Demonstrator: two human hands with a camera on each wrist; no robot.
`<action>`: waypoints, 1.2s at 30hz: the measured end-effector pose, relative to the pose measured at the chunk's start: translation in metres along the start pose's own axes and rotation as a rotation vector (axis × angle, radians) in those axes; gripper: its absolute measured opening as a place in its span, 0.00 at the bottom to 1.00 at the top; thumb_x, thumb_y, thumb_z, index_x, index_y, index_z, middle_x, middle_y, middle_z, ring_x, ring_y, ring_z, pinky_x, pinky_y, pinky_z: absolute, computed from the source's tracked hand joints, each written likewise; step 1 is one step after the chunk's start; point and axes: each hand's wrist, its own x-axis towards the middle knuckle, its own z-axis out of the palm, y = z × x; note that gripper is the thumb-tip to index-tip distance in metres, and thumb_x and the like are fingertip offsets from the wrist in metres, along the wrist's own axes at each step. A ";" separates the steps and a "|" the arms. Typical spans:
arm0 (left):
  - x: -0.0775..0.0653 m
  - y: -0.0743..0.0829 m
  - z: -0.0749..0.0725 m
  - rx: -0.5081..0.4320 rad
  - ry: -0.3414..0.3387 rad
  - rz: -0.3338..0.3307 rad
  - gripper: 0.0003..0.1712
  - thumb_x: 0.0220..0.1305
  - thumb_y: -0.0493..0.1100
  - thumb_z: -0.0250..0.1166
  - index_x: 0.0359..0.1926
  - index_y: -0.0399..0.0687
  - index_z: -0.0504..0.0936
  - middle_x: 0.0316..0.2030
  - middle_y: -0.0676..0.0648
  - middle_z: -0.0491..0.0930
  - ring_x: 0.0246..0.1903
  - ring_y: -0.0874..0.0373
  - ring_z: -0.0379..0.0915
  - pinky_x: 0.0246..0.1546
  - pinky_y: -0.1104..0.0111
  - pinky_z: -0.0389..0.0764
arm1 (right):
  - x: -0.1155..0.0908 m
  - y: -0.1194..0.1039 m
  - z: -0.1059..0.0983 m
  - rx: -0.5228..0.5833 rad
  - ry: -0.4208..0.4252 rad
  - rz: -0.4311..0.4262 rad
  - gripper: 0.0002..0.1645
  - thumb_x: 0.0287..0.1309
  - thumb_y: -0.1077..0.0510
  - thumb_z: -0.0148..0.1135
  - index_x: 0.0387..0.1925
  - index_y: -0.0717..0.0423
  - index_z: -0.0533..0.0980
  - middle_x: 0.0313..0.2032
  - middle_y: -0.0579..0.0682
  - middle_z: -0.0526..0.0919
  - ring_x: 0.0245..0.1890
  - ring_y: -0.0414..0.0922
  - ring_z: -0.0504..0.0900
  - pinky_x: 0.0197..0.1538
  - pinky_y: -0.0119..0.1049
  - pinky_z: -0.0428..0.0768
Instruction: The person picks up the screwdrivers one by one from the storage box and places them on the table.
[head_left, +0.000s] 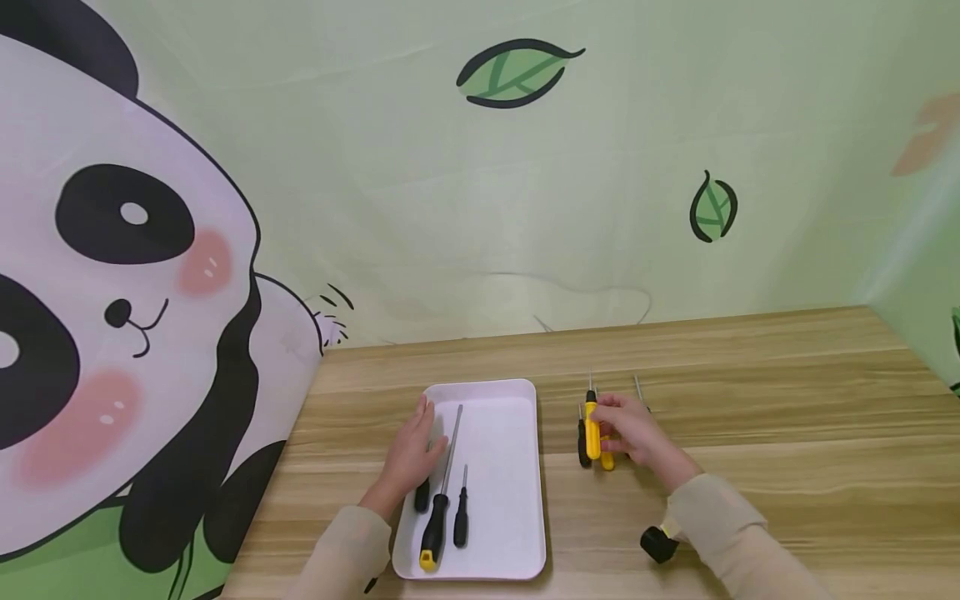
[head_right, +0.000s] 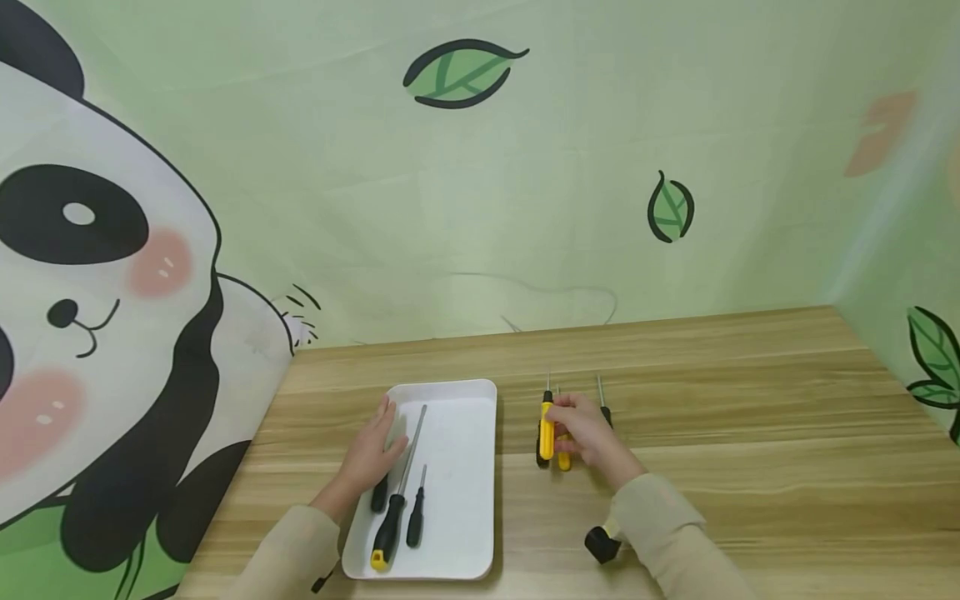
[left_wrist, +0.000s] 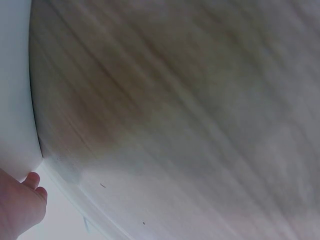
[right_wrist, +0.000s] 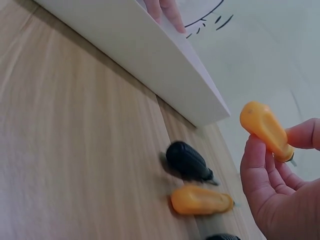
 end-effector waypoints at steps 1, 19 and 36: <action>0.000 0.000 0.000 0.000 0.001 0.000 0.37 0.60 0.48 0.53 0.65 0.35 0.52 0.67 0.40 0.45 0.63 0.43 0.52 0.61 0.53 0.58 | 0.000 0.000 -0.002 -0.001 0.001 0.001 0.24 0.53 0.62 0.50 0.51 0.67 0.60 0.31 0.47 0.71 0.27 0.40 0.70 0.28 0.30 0.77; 0.001 -0.001 0.000 -0.008 -0.006 -0.018 0.37 0.60 0.47 0.54 0.65 0.36 0.52 0.68 0.41 0.45 0.64 0.44 0.50 0.61 0.53 0.57 | -0.005 -0.006 -0.036 -0.017 0.024 0.012 0.26 0.54 0.61 0.51 0.53 0.68 0.58 0.30 0.46 0.71 0.27 0.39 0.71 0.31 0.32 0.80; 0.000 0.000 0.001 -0.019 -0.002 -0.016 0.36 0.60 0.47 0.53 0.65 0.36 0.52 0.68 0.41 0.45 0.64 0.44 0.50 0.61 0.53 0.57 | -0.006 -0.004 -0.061 -0.048 0.086 0.010 0.20 0.49 0.63 0.48 0.46 0.66 0.62 0.22 0.42 0.69 0.23 0.37 0.69 0.26 0.28 0.77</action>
